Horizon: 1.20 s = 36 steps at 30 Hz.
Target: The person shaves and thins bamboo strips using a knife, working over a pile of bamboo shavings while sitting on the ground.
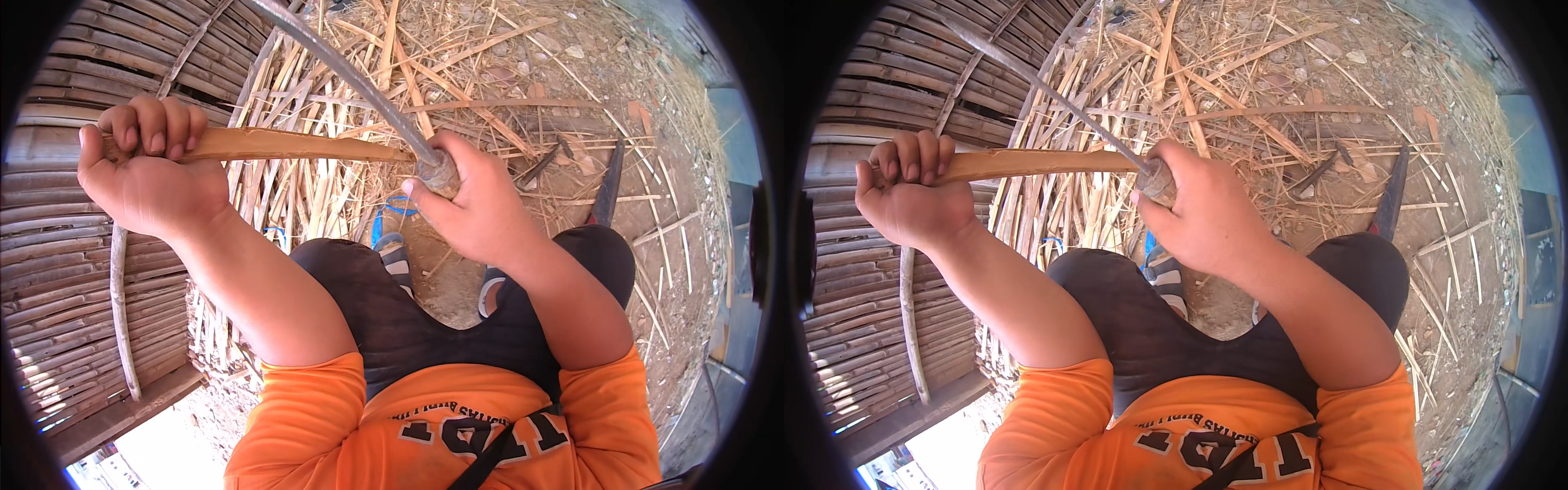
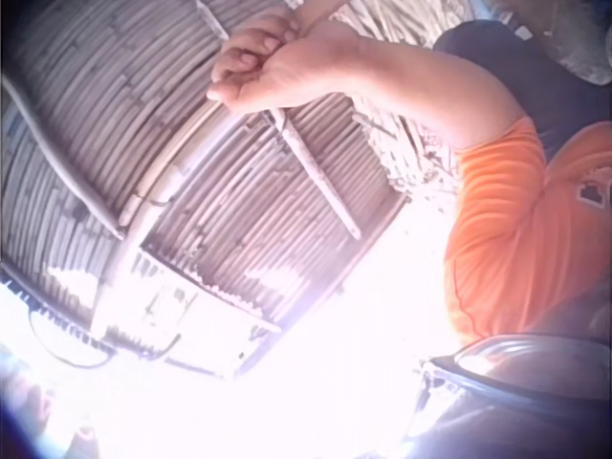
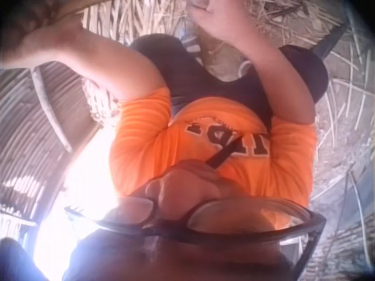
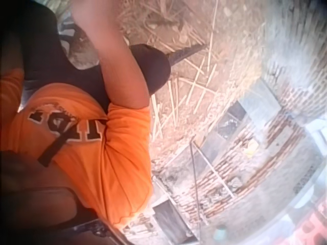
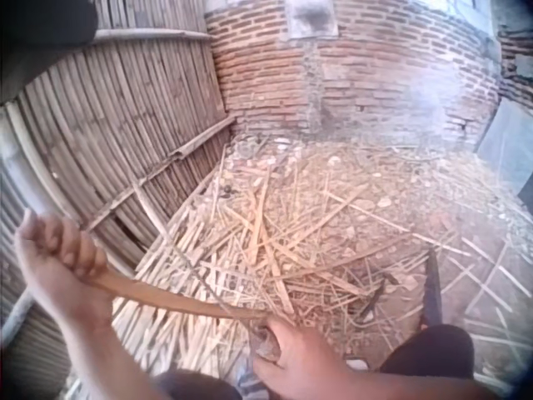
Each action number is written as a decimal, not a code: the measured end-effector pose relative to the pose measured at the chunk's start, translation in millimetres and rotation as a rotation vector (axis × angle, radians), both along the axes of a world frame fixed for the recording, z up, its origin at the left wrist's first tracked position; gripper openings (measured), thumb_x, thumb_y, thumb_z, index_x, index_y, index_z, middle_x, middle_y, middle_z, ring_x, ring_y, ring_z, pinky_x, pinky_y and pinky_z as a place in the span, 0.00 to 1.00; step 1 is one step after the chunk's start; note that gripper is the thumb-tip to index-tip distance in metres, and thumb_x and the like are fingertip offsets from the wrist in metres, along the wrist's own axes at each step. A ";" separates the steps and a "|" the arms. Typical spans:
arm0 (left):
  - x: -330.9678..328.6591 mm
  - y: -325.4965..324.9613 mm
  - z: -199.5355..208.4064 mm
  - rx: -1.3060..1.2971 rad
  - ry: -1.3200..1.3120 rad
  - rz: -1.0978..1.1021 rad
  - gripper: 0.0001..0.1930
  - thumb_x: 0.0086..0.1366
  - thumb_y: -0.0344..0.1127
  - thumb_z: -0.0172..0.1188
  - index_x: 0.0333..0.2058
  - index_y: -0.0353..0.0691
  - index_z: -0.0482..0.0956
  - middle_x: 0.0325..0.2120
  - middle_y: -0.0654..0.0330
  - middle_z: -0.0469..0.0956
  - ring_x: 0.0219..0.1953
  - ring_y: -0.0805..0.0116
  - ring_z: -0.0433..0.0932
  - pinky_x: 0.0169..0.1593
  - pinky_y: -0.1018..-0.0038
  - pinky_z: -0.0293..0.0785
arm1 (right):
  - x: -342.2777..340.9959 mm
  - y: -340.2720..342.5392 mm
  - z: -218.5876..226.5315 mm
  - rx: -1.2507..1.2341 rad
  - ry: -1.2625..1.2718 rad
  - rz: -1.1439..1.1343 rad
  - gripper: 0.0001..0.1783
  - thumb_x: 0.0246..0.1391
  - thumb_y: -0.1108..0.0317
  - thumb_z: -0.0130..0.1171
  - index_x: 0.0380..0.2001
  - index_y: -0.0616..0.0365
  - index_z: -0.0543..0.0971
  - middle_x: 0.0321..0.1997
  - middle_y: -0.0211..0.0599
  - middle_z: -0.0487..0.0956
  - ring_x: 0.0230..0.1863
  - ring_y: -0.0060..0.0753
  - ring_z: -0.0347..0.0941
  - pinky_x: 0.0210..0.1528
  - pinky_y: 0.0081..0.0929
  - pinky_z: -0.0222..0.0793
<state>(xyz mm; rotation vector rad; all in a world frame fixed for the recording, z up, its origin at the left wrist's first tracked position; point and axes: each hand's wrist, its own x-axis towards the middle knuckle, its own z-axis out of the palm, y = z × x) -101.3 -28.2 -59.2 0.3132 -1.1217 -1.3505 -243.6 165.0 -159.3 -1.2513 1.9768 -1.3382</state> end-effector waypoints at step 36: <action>7.4 -18.8 -6.8 0.161 0.006 0.309 0.18 0.75 0.45 0.36 0.24 0.47 0.58 0.17 0.66 0.55 0.18 0.74 0.51 0.24 0.74 0.50 | -6.0 -19.8 -55.4 0.383 0.253 0.140 0.27 0.60 0.48 0.61 0.42 0.67 0.77 0.31 0.58 0.81 0.37 0.61 0.80 0.40 0.51 0.75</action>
